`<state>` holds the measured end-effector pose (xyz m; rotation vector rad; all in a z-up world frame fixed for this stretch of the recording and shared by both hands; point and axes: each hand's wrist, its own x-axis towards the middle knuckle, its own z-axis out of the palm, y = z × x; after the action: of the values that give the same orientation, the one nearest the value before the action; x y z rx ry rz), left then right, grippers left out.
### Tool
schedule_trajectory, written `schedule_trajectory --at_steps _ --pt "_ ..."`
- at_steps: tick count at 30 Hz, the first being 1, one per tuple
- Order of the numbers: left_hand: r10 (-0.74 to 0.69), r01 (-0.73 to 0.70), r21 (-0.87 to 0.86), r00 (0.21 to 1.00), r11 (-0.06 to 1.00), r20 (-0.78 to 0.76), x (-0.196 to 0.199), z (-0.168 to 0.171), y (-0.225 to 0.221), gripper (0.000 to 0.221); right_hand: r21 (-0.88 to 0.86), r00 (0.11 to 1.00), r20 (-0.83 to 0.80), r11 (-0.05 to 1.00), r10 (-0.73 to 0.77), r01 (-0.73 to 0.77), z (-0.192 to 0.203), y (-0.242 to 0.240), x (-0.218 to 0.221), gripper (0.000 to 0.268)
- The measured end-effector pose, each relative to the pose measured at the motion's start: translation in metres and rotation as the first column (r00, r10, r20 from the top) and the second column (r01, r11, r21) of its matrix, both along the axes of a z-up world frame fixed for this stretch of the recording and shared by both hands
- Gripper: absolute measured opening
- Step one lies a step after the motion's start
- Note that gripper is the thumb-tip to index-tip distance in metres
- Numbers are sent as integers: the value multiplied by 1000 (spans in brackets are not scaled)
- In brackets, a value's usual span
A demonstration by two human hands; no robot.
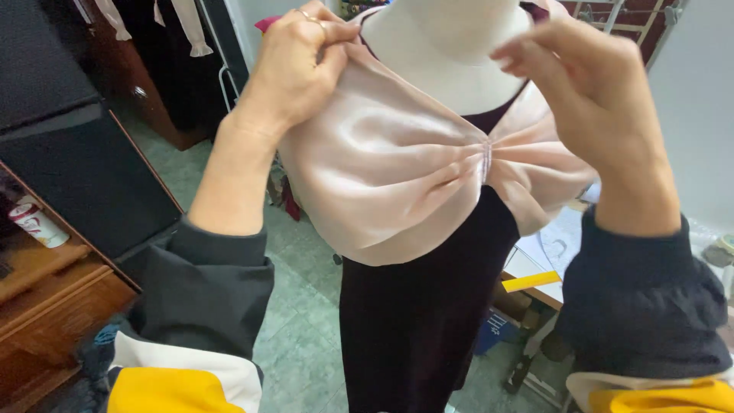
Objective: A person is draping and adjusting a pink satin fabric over a dark dress on a mannequin to create a decorative bow-like collar.
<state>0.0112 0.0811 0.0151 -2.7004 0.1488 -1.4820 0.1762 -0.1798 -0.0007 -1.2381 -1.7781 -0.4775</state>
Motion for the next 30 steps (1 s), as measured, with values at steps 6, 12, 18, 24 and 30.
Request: schedule_trajectory --at_steps 6,12,18,24,30 --pt "20 -20 -8 999 1000 -25 -1 3 -4 31 69 994 0 992 -106 105 -55 -34 37 6" --pt "56 -58 -45 998 997 -36 -3 -1 -11 35 249 973 -88 941 -215 230 -117 -33 16 11" --pt "87 -85 -66 996 994 18 -1 -7 -13 36 424 897 150 846 -417 322 -138 -9 7 19" --pt "112 -111 -34 992 993 49 2 -10 -15 39 457 865 291 854 -409 250 -126 5 11 28" --pt "149 -145 -78 988 986 47 3 -11 -18 38 498 870 266 832 -416 246 -123 15 23 30"
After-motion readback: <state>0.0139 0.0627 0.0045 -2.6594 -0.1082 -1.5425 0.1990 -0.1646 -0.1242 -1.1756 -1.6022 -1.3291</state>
